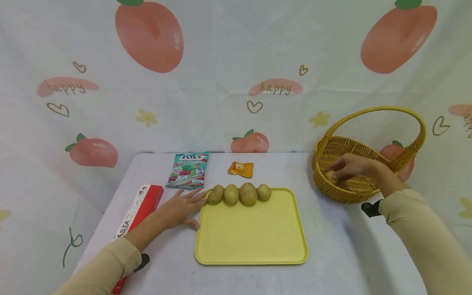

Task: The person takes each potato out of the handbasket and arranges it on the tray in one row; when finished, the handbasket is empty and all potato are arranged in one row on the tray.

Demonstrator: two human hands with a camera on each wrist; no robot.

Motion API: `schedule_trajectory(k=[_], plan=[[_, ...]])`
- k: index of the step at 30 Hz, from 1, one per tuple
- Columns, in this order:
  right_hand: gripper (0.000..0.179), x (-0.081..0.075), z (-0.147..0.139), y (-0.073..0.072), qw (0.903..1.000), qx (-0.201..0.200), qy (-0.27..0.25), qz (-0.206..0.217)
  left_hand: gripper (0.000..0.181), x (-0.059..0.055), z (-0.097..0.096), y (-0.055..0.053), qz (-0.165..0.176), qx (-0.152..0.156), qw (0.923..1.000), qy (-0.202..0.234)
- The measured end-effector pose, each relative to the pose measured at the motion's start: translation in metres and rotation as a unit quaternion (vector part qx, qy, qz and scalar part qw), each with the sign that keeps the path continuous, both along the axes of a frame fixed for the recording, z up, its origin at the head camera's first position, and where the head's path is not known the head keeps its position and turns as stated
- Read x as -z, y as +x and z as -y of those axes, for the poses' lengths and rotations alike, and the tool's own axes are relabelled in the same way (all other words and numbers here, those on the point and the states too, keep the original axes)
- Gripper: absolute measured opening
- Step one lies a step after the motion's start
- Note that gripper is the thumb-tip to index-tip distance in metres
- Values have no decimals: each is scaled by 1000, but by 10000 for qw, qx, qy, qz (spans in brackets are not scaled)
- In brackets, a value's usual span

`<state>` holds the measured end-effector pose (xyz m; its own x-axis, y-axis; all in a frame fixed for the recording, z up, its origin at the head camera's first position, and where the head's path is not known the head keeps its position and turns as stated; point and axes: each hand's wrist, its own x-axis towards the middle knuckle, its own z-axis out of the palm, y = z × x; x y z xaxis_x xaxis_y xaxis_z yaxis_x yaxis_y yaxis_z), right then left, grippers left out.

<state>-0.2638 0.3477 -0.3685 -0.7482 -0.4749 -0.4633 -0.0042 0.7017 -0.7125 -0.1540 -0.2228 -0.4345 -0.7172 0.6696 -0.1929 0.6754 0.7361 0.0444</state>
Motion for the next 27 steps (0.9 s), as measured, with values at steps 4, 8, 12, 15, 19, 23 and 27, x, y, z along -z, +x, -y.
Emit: schedule_trajectory(k=[4, 8, 12, 15, 19, 23, 27], plan=[[45, -14, -3, 6, 9973, -242, 33, -699, 82, 0, 0, 0, 7, -11, 10000, 1], [41, -29, -4, 12, 9912, -320, 117, -1280, 82, 0, 1, -1, 0, -9, 10000, 35], [42, -43, 1, 18, 9896, -302, 11, -1405, 82, 1, 1, -1, 31, -22, 10000, 70], [40, -48, 12, 22, 9875, -322, -91, -1538, 82, 1, 1, 0, 42, -34, 10000, 61], [37, -44, 32, 24, 9840, -549, -518, -1614, 82, 1, 1, 0, 33, -37, 10000, 50], [36, -33, 56, 24, 9804, -1001, -1076, -1312, 82, 1, 1, 0, 39, -32, 10000, 45], [36, -18, 80, 22, 9796, -1237, -1194, -1045, 82, 1, 0, 0, 64, -49, 10000, 42]])
